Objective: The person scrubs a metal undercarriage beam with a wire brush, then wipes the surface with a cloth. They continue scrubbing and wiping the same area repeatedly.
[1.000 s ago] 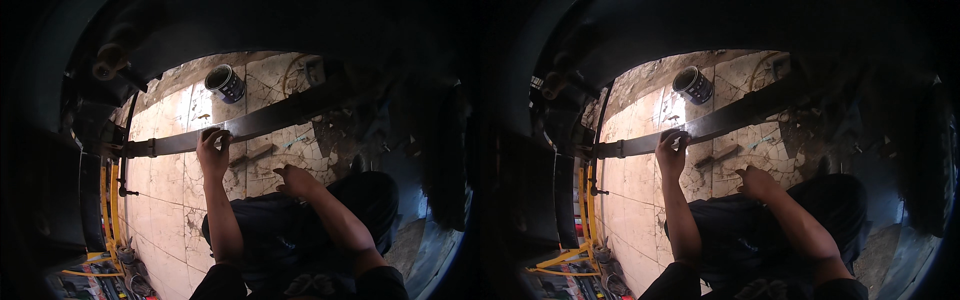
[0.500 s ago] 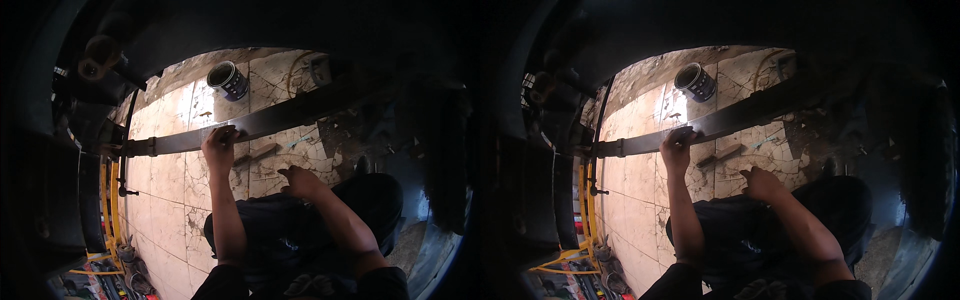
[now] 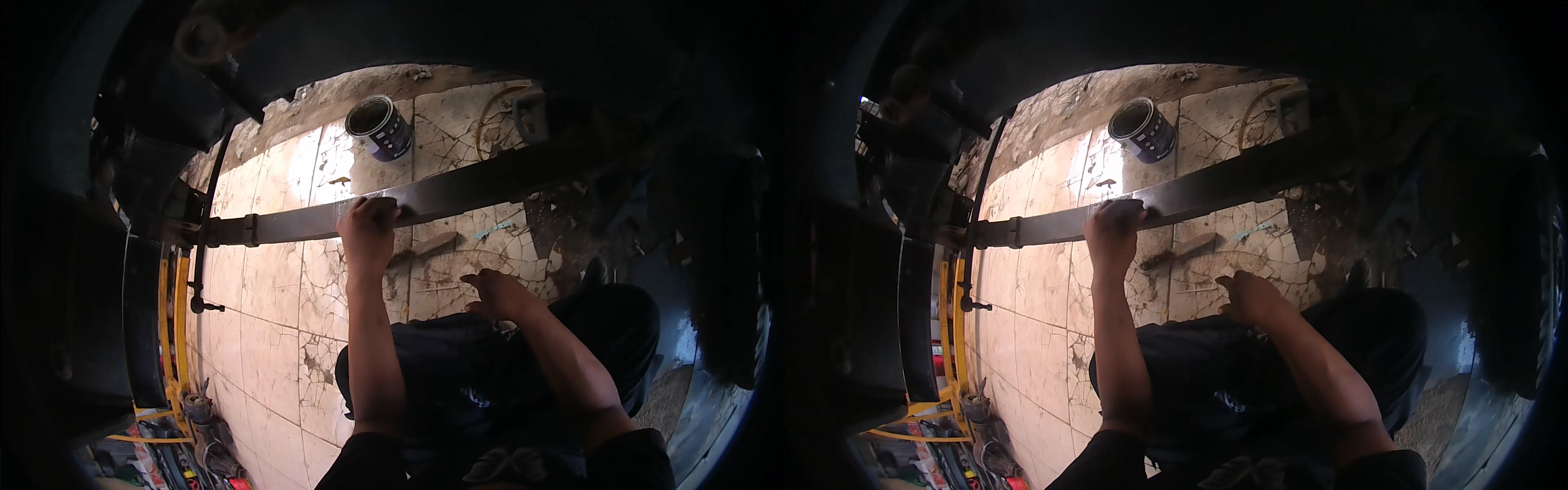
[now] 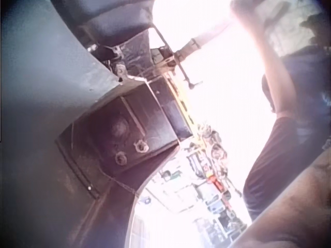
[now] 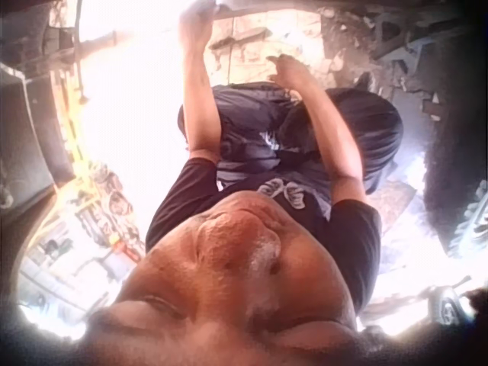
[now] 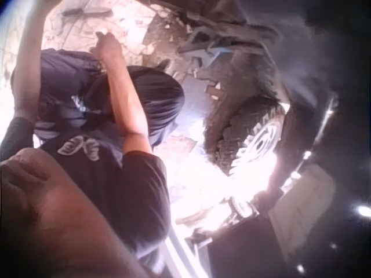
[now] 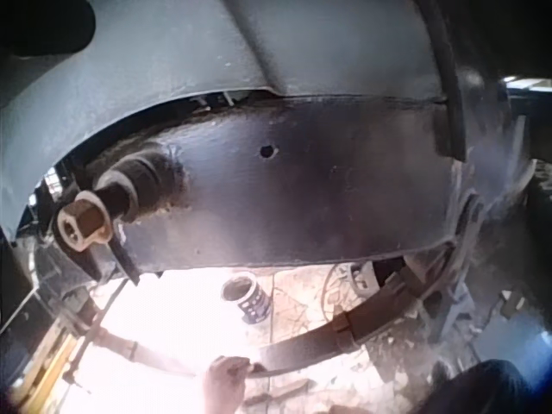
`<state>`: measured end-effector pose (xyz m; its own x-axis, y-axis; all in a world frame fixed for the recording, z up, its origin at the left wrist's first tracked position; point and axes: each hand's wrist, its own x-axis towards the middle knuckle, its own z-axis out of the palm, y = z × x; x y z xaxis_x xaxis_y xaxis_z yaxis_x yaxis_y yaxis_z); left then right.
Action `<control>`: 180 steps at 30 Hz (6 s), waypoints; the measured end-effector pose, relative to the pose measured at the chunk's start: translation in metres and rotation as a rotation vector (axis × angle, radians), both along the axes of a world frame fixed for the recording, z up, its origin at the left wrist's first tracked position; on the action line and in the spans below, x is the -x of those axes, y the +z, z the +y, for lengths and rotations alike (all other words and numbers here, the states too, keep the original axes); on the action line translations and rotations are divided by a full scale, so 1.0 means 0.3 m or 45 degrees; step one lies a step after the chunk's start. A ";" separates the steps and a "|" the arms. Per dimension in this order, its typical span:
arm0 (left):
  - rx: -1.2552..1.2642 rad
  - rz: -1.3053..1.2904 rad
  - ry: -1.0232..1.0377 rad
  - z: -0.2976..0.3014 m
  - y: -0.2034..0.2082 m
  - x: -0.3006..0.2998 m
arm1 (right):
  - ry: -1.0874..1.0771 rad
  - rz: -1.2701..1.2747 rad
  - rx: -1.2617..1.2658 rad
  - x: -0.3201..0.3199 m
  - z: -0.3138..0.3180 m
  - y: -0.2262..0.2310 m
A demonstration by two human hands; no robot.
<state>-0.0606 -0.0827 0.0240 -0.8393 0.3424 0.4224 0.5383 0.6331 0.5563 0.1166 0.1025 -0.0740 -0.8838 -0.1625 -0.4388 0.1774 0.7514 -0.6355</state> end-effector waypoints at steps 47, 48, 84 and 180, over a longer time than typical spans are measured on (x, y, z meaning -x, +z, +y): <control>0.076 0.021 -0.129 -0.043 0.026 0.001 | 0.051 -0.024 -0.075 -0.096 0.072 -0.149; 0.040 -0.020 -0.100 -0.058 0.019 -0.007 | 0.001 0.065 -0.075 -0.090 0.067 -0.128; 0.120 0.052 -0.190 -0.052 0.014 0.029 | -0.418 0.687 0.240 0.040 -0.015 -0.079; 0.144 -0.268 -0.742 0.024 -0.063 0.261 | -0.315 0.570 0.346 0.037 -0.116 -0.063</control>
